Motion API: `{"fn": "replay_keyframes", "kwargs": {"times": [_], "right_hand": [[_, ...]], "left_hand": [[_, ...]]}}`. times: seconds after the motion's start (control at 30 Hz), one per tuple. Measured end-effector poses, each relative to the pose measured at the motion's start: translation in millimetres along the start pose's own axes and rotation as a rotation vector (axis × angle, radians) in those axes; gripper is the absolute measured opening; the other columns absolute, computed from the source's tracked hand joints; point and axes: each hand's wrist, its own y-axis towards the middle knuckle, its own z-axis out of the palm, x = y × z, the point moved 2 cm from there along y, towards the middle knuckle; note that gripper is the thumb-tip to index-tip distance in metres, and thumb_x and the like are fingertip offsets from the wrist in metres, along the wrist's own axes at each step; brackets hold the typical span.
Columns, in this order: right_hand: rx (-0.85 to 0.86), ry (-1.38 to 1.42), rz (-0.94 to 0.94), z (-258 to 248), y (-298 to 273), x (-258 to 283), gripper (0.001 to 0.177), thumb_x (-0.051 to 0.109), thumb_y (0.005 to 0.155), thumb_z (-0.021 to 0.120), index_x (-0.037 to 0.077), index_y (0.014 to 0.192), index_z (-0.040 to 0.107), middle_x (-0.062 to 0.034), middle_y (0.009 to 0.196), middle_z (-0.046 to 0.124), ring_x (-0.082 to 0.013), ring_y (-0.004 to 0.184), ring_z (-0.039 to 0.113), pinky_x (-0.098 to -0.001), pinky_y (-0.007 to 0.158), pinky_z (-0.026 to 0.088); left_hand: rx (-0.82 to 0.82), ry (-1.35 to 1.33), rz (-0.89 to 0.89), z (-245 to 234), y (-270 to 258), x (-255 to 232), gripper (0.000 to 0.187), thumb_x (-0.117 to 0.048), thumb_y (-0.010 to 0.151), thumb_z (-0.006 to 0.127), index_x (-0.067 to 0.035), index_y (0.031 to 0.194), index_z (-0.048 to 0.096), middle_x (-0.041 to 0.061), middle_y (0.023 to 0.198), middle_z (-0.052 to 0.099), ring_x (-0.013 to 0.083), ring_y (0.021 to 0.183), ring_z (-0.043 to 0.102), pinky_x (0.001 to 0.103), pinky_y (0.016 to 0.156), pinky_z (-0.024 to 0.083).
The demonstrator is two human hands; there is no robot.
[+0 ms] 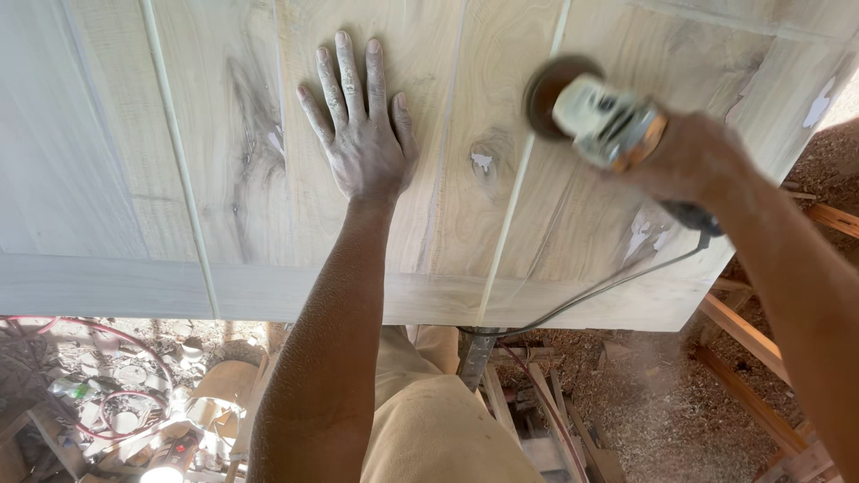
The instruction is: The person uses an angle grinder with a sanding disc to smooth the surface of a large wooden board. They move the tool across the board in sweeping motions, covering different sections while holding the board steady with their left hand.
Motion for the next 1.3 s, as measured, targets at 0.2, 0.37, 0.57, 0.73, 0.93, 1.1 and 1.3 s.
{"fn": "replay_keyframes", "kwargs": {"times": [0.2,0.37,0.57,0.73,0.93,1.1,1.3], "right_hand": [[-0.310,0.225,-0.292,-49.7,37.5,-17.3,0.068,0.062,0.092,0.076,0.006,0.130,0.068,-0.0120,0.100,0.072,-0.0242,0.082,0.072,-0.0430,0.080,0.062],[-0.007,0.237,-0.044,7.6,-8.2,-4.9,0.084,0.059,0.072,0.077,0.020,0.144,0.056,-0.0107,0.088,0.074,-0.0249,0.071,0.074,-0.0414,0.065,0.062],[0.063,0.032,-0.074,124.8,-75.7,28.0,0.101,0.074,0.073,0.075,0.022,0.152,0.041,-0.0074,0.079,0.073,-0.0126,0.050,0.059,-0.0259,0.044,0.052],[0.138,0.051,-0.137,204.9,-108.8,37.9,0.102,0.070,0.069,0.076,0.028,0.153,0.037,-0.0068,0.080,0.073,-0.0136,0.045,0.060,-0.0288,0.040,0.054],[-0.066,-0.005,-0.312,177.7,-102.5,1.3,0.099,0.067,0.066,0.079,0.031,0.150,0.040,-0.0023,0.078,0.074,-0.0091,0.052,0.057,-0.0255,0.049,0.051],[-0.046,0.050,-0.055,54.2,-33.1,-31.0,0.100,0.067,0.076,0.075,0.026,0.157,0.034,-0.0089,0.084,0.073,-0.0181,0.059,0.063,-0.0360,0.061,0.061],[-0.212,0.115,-0.163,-68.6,51.1,-43.9,0.085,0.066,0.076,0.083,0.012,0.136,0.058,-0.0188,0.112,0.066,-0.0355,0.103,0.066,-0.0526,0.093,0.055]], "left_hand": [[0.000,0.003,-0.011,3.6,-2.4,3.2,0.057,-0.041,0.115,0.032,-0.025,0.167,0.015,0.006,0.174,0.009,0.0284,0.161,0.005,0.059,0.130,-0.001],[-0.001,0.003,-0.005,-6.3,-0.1,1.2,0.058,-0.040,0.114,0.033,-0.024,0.167,0.016,0.007,0.174,0.009,0.0292,0.161,0.006,0.059,0.130,0.000],[0.035,-0.004,0.008,-14.4,-2.2,-1.6,0.063,-0.050,0.113,0.034,-0.020,0.166,0.019,0.009,0.173,0.014,0.0316,0.161,0.008,0.060,0.129,-0.001],[-0.069,-0.105,0.068,0.1,3.2,4.9,0.069,-0.057,0.108,0.037,-0.016,0.162,0.026,0.014,0.168,0.023,0.0334,0.157,0.012,0.062,0.125,-0.001],[-0.214,-0.124,0.500,34.3,-71.5,-9.3,0.059,-0.047,0.108,0.041,-0.023,0.162,0.034,0.008,0.171,0.022,0.0299,0.158,0.015,0.061,0.127,0.005],[-0.241,-0.159,0.349,55.4,-103.2,-44.3,0.055,-0.043,0.109,0.041,-0.027,0.161,0.040,0.003,0.171,0.025,0.0275,0.158,0.019,0.058,0.128,0.010],[-0.191,-0.213,0.310,55.7,-94.3,-50.8,0.064,-0.053,0.101,0.051,-0.025,0.157,0.039,0.006,0.167,0.027,0.0301,0.155,0.023,0.061,0.125,0.011]]}}
